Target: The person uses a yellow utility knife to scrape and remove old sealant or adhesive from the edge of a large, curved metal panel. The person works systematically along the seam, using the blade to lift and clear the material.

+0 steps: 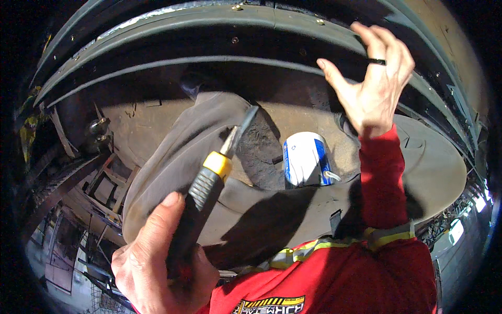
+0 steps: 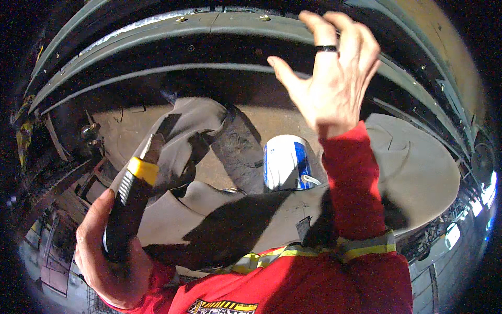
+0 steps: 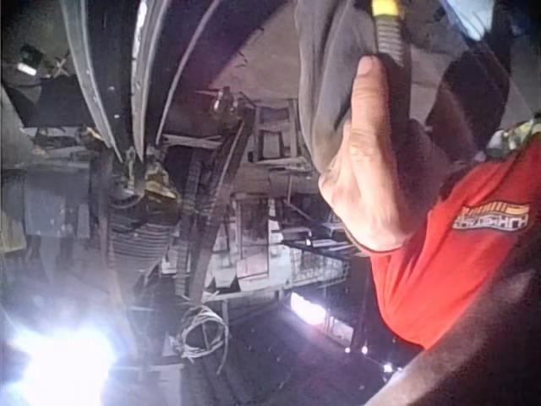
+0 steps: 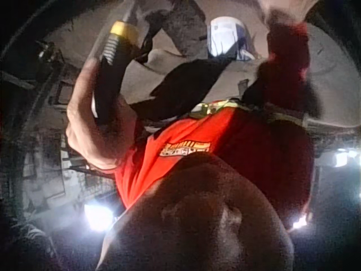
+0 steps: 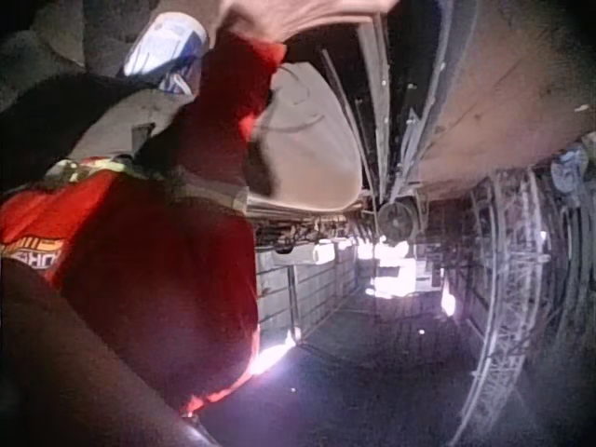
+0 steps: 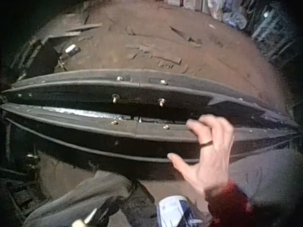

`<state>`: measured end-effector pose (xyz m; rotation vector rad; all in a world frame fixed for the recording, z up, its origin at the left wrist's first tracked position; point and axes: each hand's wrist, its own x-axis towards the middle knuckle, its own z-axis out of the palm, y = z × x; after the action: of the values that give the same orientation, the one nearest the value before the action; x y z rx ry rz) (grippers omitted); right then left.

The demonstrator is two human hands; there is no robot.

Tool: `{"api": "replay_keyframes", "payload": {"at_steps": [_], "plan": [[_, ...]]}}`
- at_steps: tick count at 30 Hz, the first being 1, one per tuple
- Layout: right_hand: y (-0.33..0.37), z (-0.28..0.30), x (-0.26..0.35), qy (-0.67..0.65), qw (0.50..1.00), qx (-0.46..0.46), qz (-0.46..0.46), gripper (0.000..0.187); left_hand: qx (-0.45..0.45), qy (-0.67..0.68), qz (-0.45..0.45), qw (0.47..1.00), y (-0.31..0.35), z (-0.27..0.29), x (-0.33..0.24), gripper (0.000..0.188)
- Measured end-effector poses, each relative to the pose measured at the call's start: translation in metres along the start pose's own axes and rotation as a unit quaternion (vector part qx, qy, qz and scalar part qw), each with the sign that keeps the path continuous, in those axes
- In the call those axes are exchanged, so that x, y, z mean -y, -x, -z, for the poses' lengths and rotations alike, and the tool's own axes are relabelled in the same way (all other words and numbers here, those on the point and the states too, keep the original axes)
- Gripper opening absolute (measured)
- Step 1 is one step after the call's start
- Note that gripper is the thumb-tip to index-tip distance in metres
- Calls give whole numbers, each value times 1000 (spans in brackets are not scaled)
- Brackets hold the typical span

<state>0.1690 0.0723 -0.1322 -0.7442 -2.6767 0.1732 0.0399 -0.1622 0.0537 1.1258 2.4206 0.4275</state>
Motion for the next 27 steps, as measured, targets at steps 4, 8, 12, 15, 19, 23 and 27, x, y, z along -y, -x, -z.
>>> {"api": "replay_keyframes", "payload": {"at_steps": [4,8,12,15,19,23,27], "plan": [[-32,-3,-17,125,991,-20,46,95,-8,-18,23,1000,14,5,-3,44],[-45,-1,-29,105,988,7,110,103,-21,-6,36,999,15,8,-8,50],[-59,16,-51,109,981,44,153,99,12,53,30,998,2,0,4,53],[-66,17,-50,94,978,32,181,96,27,66,53,996,5,3,-1,53],[-73,28,-44,64,981,58,175,95,29,91,75,993,-9,8,-5,53],[-69,13,-53,51,984,48,164,89,-35,116,83,989,-18,-7,-1,53],[-77,21,-55,68,976,50,202,92,-130,152,136,970,-21,-15,1,53]]}}
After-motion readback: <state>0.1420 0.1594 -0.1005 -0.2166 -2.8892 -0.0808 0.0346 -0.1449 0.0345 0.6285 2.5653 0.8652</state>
